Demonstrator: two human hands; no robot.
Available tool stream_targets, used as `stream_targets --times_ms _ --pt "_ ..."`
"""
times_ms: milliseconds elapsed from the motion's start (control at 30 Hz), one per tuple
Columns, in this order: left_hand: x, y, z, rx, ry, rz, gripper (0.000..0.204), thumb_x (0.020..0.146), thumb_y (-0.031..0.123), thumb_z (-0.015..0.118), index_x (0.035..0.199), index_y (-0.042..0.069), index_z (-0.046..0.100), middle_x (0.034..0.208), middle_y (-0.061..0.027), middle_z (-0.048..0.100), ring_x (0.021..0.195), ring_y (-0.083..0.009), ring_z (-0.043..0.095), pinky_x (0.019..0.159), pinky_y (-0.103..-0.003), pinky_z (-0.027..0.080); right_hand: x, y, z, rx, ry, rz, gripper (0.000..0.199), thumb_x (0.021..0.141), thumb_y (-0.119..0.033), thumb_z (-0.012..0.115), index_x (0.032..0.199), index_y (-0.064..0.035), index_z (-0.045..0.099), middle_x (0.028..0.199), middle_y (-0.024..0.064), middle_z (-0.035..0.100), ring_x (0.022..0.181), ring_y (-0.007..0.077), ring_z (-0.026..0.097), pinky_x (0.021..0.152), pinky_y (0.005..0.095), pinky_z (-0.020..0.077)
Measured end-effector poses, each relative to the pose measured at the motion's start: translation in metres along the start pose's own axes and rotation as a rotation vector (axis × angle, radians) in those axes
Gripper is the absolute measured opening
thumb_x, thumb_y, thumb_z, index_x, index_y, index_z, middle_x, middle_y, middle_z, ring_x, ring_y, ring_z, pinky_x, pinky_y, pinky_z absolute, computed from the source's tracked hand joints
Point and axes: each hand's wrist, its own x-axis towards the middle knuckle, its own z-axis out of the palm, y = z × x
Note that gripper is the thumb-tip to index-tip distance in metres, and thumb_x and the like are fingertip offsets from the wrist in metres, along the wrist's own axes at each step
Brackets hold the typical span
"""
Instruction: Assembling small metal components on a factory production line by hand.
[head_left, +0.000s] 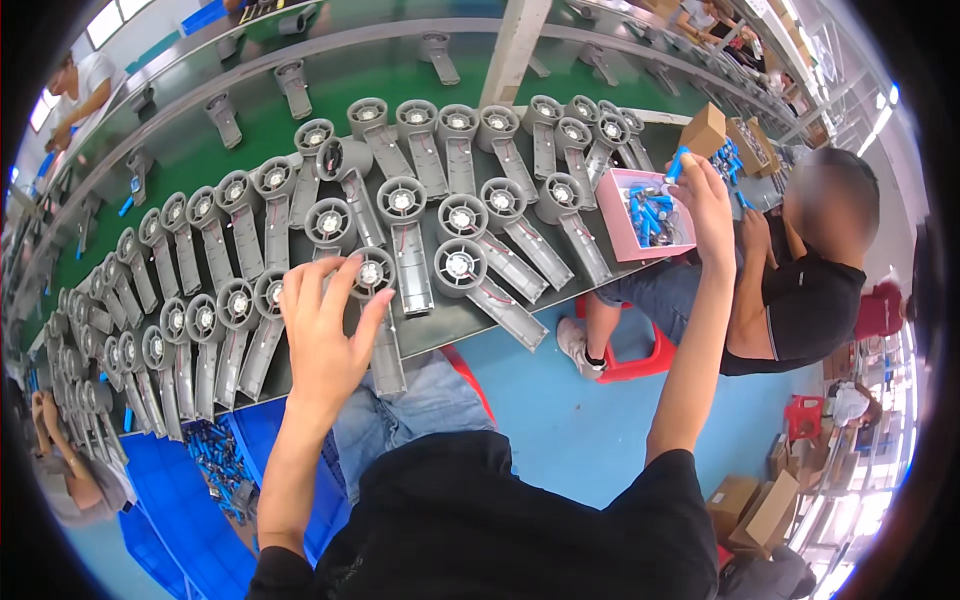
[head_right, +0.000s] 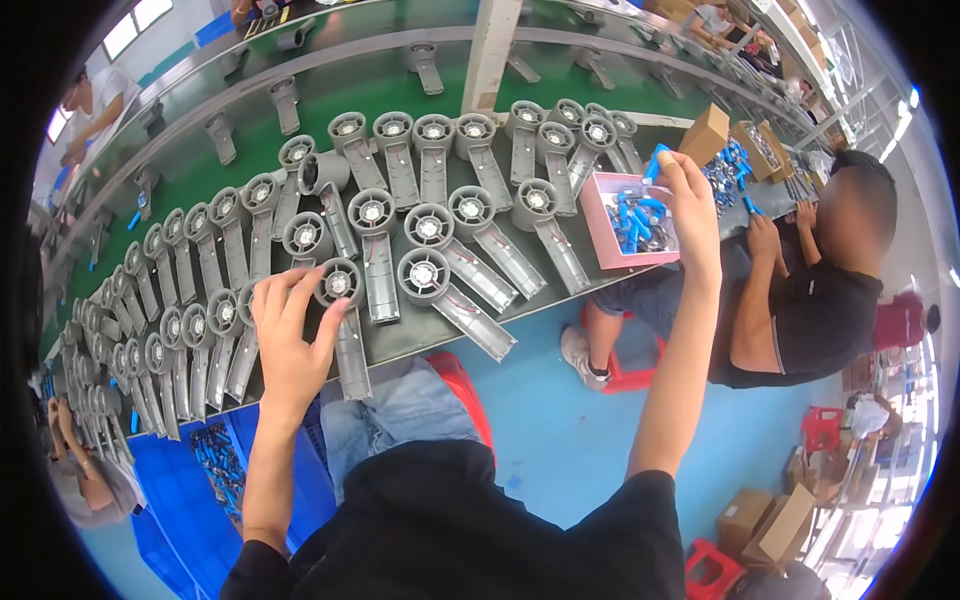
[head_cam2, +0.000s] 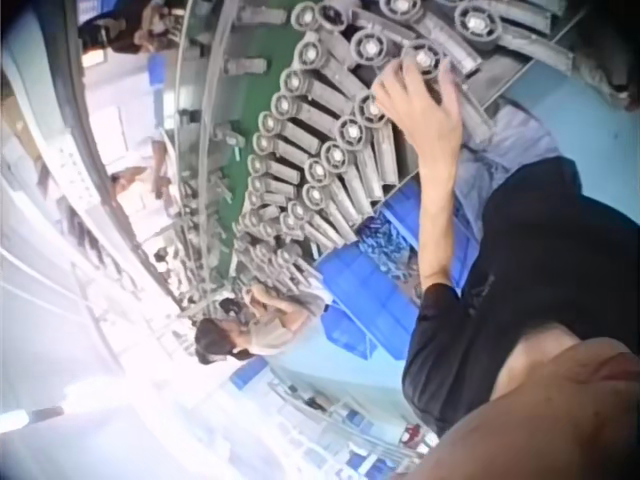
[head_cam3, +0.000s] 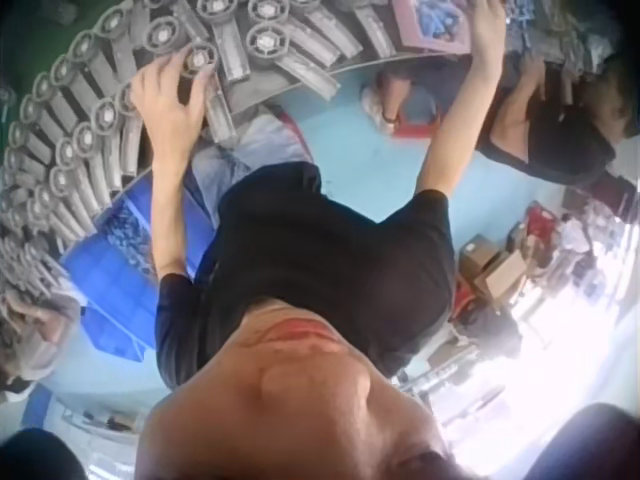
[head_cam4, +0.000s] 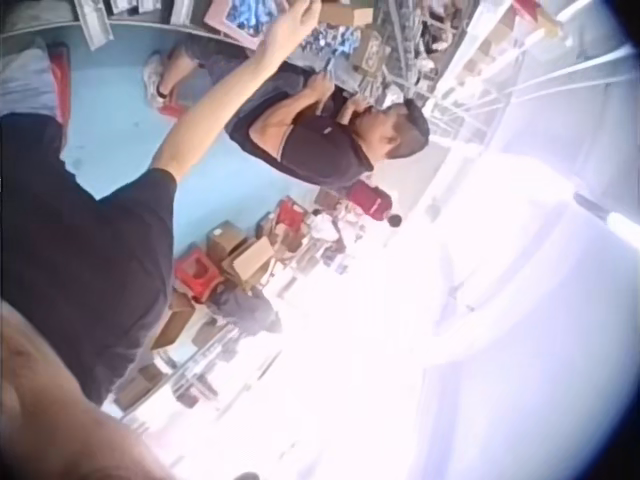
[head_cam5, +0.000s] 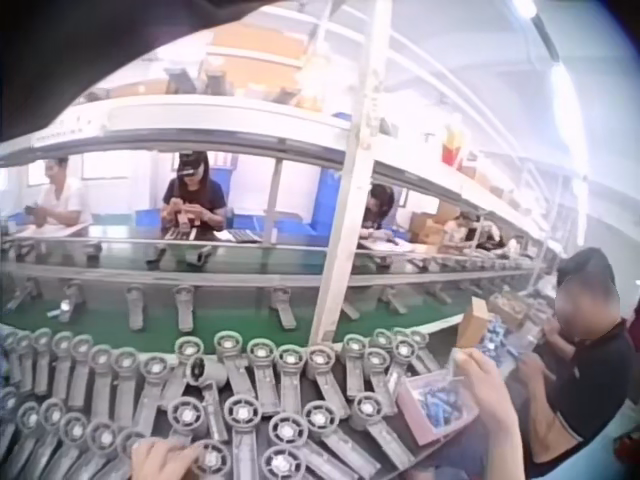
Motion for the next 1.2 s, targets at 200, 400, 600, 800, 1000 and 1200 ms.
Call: stream_targets --times_ms 200,400,600,800,1000,1200 --pt "0.005 0.025 0.001 -0.53 0.123 -0.013 0.021 0.079 0.001 0.074 0.099 -0.001 0.07 0.097 -0.013 0.068 0.083 -0.0231 0.064 0.075 -0.031 0.05 -0.069 -0.068 0.077 0.858 -0.393 0.029 0.031 0.102 -0.027 0.051 0.112 0.0019 0.056 0.102 0.0088 0.06 0.089 0.017 0.059 0.083 0.031 0.0504" --pt "-0.016 0.049 0.004 -1.14 -0.077 -0.488 0.02 0.095 0.011 0.063 0.107 -0.005 0.068 0.095 -0.0144 0.071 0.082 -0.0199 0.068 0.076 -0.031 0.054 -0.132 -0.1 0.166 1.172 -0.498 0.173 0.026 0.101 -0.028 0.051 0.104 -0.0025 0.055 0.096 0.0079 0.055 0.085 0.0178 0.055 0.077 0.0305 0.0477" --pt "-0.027 0.037 -0.003 -1.478 0.073 -0.663 0.031 0.102 0.021 0.053 0.11 -0.006 0.065 0.103 -0.0173 0.071 0.092 -0.0207 0.068 0.084 -0.034 0.054 -0.196 -0.09 0.21 0.792 -0.382 -0.18 0.017 0.098 -0.015 0.054 0.104 0.0004 0.052 0.102 0.0133 0.056 0.093 0.0256 0.061 0.086 0.0377 0.0515" --pt "-0.036 0.019 -0.003 -1.639 0.112 -0.76 0.024 0.101 0.018 0.054 0.107 -0.003 0.065 0.106 -0.0177 0.07 0.095 -0.0217 0.068 0.087 -0.036 0.054 -0.223 -0.082 0.217 0.569 -0.518 -0.528 0.017 0.084 -0.002 0.062 0.101 0.0011 0.059 0.109 0.0181 0.06 0.095 0.028 0.064 0.086 0.0388 0.0536" --pt "-0.044 -0.006 -0.024 -1.415 0.161 -0.691 0.025 0.097 0.01 0.056 0.119 -0.001 0.059 0.1 -0.0206 0.07 0.075 -0.0205 0.069 0.072 -0.032 0.055 -0.215 -0.044 0.202 0.306 -0.446 -0.331 0.025 0.079 0.009 0.065 0.103 0.0026 0.065 0.101 0.0113 0.062 0.08 0.0134 0.062 0.07 0.0247 0.0518" --pt "-0.035 -0.01 -0.031 -0.574 -0.07 -0.265 0.023 0.085 0.0 0.066 0.108 0.004 0.07 0.073 -0.0032 0.06 0.057 -0.0081 0.053 0.052 -0.025 0.041 -0.219 -0.049 0.221 0.098 -0.42 -0.225 0.019 0.081 0.003 0.074 0.099 0.0 0.07 0.089 0.0035 0.06 0.058 0.002 0.051 0.05 0.0174 0.0406"
